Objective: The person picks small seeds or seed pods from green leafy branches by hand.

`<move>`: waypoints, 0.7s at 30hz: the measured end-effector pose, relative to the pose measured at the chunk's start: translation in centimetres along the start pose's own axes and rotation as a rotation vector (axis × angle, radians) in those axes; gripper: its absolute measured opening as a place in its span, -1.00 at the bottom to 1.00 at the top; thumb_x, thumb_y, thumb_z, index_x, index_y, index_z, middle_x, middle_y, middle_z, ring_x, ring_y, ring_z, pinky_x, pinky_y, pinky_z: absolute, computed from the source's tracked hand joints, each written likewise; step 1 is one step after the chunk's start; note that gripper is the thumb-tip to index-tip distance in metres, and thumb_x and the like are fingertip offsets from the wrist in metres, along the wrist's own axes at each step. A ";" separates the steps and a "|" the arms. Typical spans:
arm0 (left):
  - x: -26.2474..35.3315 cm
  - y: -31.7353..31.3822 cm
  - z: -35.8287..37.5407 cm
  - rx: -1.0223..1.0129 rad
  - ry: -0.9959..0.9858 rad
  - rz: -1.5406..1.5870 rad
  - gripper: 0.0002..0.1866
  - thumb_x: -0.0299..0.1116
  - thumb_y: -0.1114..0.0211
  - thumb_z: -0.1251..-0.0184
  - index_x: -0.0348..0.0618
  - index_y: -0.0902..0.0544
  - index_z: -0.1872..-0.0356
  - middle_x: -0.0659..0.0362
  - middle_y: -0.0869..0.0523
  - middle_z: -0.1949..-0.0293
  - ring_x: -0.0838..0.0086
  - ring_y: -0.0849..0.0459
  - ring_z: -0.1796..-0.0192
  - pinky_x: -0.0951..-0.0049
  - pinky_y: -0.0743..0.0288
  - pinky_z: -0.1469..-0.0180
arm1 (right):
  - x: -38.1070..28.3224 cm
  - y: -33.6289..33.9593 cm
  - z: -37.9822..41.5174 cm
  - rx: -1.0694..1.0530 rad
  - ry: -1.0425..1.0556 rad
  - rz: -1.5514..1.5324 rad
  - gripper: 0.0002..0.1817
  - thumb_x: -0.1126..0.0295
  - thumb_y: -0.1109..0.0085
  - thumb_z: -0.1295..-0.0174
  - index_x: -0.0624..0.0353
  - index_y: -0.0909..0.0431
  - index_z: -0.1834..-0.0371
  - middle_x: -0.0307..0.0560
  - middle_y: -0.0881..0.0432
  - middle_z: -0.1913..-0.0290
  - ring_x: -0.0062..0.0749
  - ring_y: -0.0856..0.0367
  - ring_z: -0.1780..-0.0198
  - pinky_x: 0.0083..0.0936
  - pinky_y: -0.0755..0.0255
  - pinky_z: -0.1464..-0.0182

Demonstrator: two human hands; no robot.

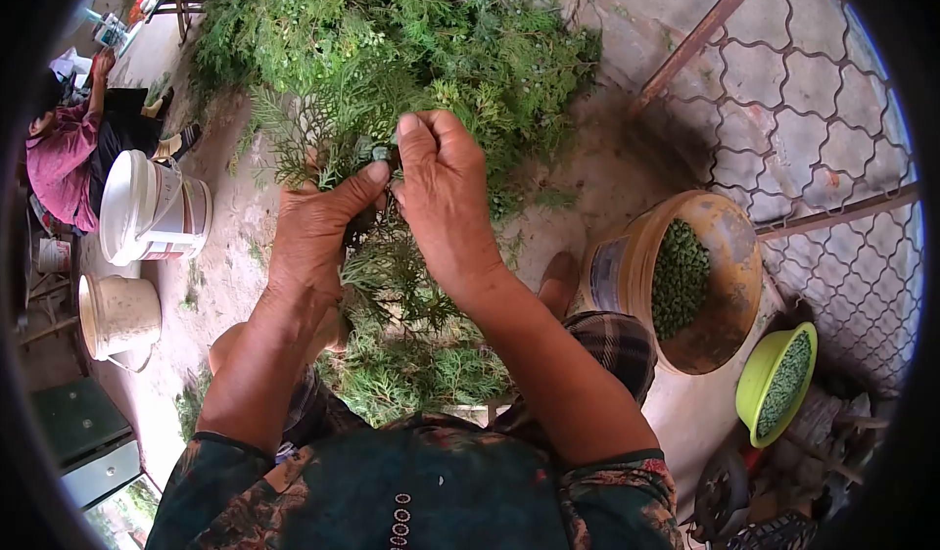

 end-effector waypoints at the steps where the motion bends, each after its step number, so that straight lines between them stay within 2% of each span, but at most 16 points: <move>1: 0.0 0.0 0.0 0.024 -0.014 -0.029 -0.88 -0.57 -0.32 -0.13 -0.31 -0.65 0.28 0.14 -0.71 0.39 0.56 -0.64 0.38 0.57 -0.52 0.28 | -0.2 0.0 0.1 -0.010 0.015 0.028 -0.75 0.19 0.05 -0.38 0.17 -0.37 0.25 -0.36 -0.30 0.51 -0.77 -0.19 0.59 -0.75 -0.07 0.62; 3: -0.1 0.0 0.0 0.046 -0.028 -0.060 -0.86 -0.57 -0.32 -0.13 -0.30 -0.65 0.27 0.15 -0.71 0.39 0.56 -0.63 0.38 0.58 -0.52 0.29 | -0.6 0.1 0.3 -0.011 0.005 0.033 -0.75 0.19 0.05 -0.38 0.16 -0.37 0.25 -0.35 -0.29 0.50 -0.76 -0.18 0.60 -0.74 -0.07 0.62; 5: -0.2 0.3 -0.1 -0.032 -0.002 0.062 -0.84 -0.56 -0.33 -0.13 -0.29 -0.63 0.24 0.18 -0.70 0.39 0.56 -0.62 0.37 0.60 -0.50 0.31 | -1.2 0.4 0.3 -0.008 -0.004 0.035 -0.76 0.19 0.04 -0.38 0.15 -0.37 0.26 -0.35 -0.28 0.48 -0.76 -0.16 0.60 -0.74 -0.06 0.62; 6: -0.1 0.4 -0.2 -0.036 0.000 0.059 -0.84 -0.56 -0.33 -0.13 -0.29 -0.63 0.24 0.18 -0.70 0.39 0.56 -0.62 0.37 0.60 -0.50 0.31 | -1.4 0.6 0.2 -0.019 -0.099 -0.105 -0.75 0.20 0.04 -0.38 0.16 -0.34 0.30 -0.33 -0.28 0.50 -0.74 -0.17 0.62 -0.73 -0.08 0.63; 7: 0.1 0.5 -0.2 -0.073 0.044 0.070 -0.85 -0.56 -0.34 -0.12 -0.29 -0.64 0.26 0.18 -0.70 0.40 0.55 -0.62 0.37 0.59 -0.49 0.31 | -1.4 0.9 0.2 -0.031 -0.192 -0.245 -0.73 0.20 0.04 -0.38 0.17 -0.32 0.35 -0.31 -0.28 0.51 -0.72 -0.18 0.63 -0.71 -0.09 0.65; 8: 0.4 0.6 -0.3 -0.111 0.086 0.081 -0.85 -0.55 -0.35 -0.12 -0.28 -0.64 0.27 0.19 -0.70 0.40 0.55 -0.61 0.37 0.58 -0.48 0.31 | -1.5 1.1 0.2 -0.028 -0.188 -0.247 -0.73 0.20 0.04 -0.38 0.17 -0.32 0.35 -0.31 -0.28 0.51 -0.72 -0.18 0.63 -0.71 -0.09 0.65; 10: 1.3 1.3 -0.4 -0.139 0.157 0.036 -0.84 -0.50 -0.39 -0.09 -0.27 -0.65 0.29 0.19 -0.69 0.41 0.53 -0.58 0.40 0.55 -0.45 0.31 | -1.2 1.3 0.4 -0.062 -0.349 -0.402 -0.73 0.18 0.03 -0.37 0.12 -0.29 0.38 -0.28 -0.31 0.49 -0.72 -0.14 0.66 -0.71 -0.03 0.66; 12: 1.7 1.5 -0.1 -0.107 0.333 0.037 -0.83 -0.51 -0.37 -0.09 -0.29 -0.62 0.28 0.16 -0.68 0.39 0.54 -0.51 0.45 0.56 -0.38 0.36 | -1.2 1.8 0.3 -0.125 -0.397 -0.467 -0.73 0.18 0.03 -0.37 0.10 -0.28 0.39 -0.28 -0.31 0.48 -0.72 -0.14 0.67 -0.70 -0.04 0.65; 14: 1.5 2.1 -0.2 -0.109 0.336 0.043 -0.83 -0.47 -0.35 -0.13 -0.34 -0.61 0.29 0.13 -0.68 0.39 0.54 -0.50 0.45 0.57 -0.39 0.39 | -1.5 2.0 0.5 -0.185 -0.457 -0.533 -0.73 0.18 0.03 -0.37 0.09 -0.27 0.40 -0.28 -0.32 0.47 -0.72 -0.13 0.67 -0.68 -0.04 0.65; 16: 1.6 2.1 -0.4 -0.292 0.435 0.202 -0.79 -0.36 -0.37 -0.13 -0.31 -0.64 0.30 0.19 -0.65 0.45 0.53 -0.54 0.45 0.56 -0.42 0.35 | -2.2 1.9 0.8 -0.168 -0.584 -0.464 -0.67 0.07 0.04 -0.35 0.01 -0.31 0.48 -0.42 -0.27 0.58 -0.76 -0.09 0.72 -0.68 -0.04 0.63; 17: 1.6 1.8 0.1 -0.155 0.418 0.173 -0.80 -0.36 -0.31 -0.18 -0.31 -0.64 0.31 0.17 -0.66 0.42 0.52 -0.58 0.42 0.56 -0.46 0.34 | -2.0 1.9 0.9 -0.170 -0.583 -0.464 -0.67 0.07 0.04 -0.35 0.01 -0.31 0.48 -0.42 -0.27 0.58 -0.76 -0.09 0.72 -0.68 -0.04 0.63; 20: 1.3 1.2 0.1 -0.184 0.419 0.216 -0.80 -0.36 -0.32 -0.16 -0.31 -0.64 0.31 0.16 -0.66 0.41 0.48 -0.62 0.39 0.53 -0.50 0.31 | -1.5 1.9 0.8 -0.187 -0.480 -0.396 -0.63 0.02 0.07 -0.35 0.00 -0.31 0.52 -0.45 -0.23 0.66 -0.78 -0.05 0.74 -0.70 0.02 0.68; 21: 1.3 0.8 0.3 -0.126 0.434 0.195 -0.80 -0.37 -0.32 -0.15 -0.32 -0.63 0.30 0.14 -0.67 0.39 0.45 -0.64 0.38 0.49 -0.54 0.27 | -1.5 2.1 0.8 -0.185 -0.491 -0.497 -0.70 0.12 0.05 -0.35 0.03 -0.31 0.47 -0.41 -0.29 0.60 -0.77 -0.06 0.74 -0.70 -0.01 0.66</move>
Point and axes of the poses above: each hand's wrist, its own z-axis away from the middle knuckle, its own y-axis out of the back of the hand, x = y × z, the point moved 2 cm from there along -z, towards the middle knuckle
